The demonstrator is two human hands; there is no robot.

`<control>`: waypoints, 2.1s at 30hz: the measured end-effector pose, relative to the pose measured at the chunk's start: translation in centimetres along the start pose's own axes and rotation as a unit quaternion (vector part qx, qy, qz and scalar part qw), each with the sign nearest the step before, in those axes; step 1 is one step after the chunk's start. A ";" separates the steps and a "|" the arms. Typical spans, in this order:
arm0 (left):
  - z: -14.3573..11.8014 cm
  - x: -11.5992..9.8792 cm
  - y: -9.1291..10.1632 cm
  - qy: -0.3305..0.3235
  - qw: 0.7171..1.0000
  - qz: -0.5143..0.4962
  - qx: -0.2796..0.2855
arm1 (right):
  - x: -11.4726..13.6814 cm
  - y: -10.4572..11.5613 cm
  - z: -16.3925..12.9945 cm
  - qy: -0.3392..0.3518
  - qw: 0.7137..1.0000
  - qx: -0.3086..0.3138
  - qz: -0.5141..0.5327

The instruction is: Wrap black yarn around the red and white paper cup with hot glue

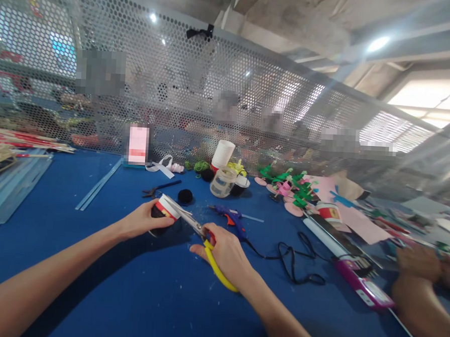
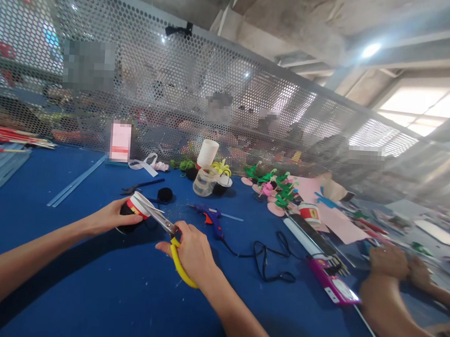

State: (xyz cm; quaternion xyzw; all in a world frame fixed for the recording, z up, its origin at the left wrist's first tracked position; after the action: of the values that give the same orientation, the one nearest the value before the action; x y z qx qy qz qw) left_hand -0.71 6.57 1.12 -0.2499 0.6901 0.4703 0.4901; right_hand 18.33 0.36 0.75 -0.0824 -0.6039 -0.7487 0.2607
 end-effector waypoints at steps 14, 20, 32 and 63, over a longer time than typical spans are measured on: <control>-0.6 -0.8 -1.2 0.000 1.000 0.001 -0.017 | 0.1 -0.5 -0.1 0.013 1.000 -0.005 0.006; -0.3 -0.1 -1.0 -0.011 0.999 0.019 -0.026 | 0.3 -0.3 -0.2 0.008 1.000 -0.008 0.001; -0.2 -0.1 0.9 0.056 0.979 -0.190 0.043 | 0.4 0.3 -0.1 -0.015 0.999 -0.037 0.023; -0.3 0.2 -0.2 0.072 0.970 -0.202 0.110 | 0.3 0.3 -0.2 0.007 0.999 -0.038 0.000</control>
State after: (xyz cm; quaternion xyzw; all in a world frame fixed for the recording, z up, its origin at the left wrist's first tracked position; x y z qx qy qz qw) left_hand -0.79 6.21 0.89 -0.3619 0.7063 0.2632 0.5485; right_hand 18.29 0.09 1.09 -0.0868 -0.5731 -0.7717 0.2616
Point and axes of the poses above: each hand's wrist, its own z-axis towards the middle knuckle, its own y-axis out of the back of the hand, x = y × z, the point moved 2 cm from there along z, towards the middle knuckle, and after that the axes turned 3 degrees about z, right-handed, at the moved point
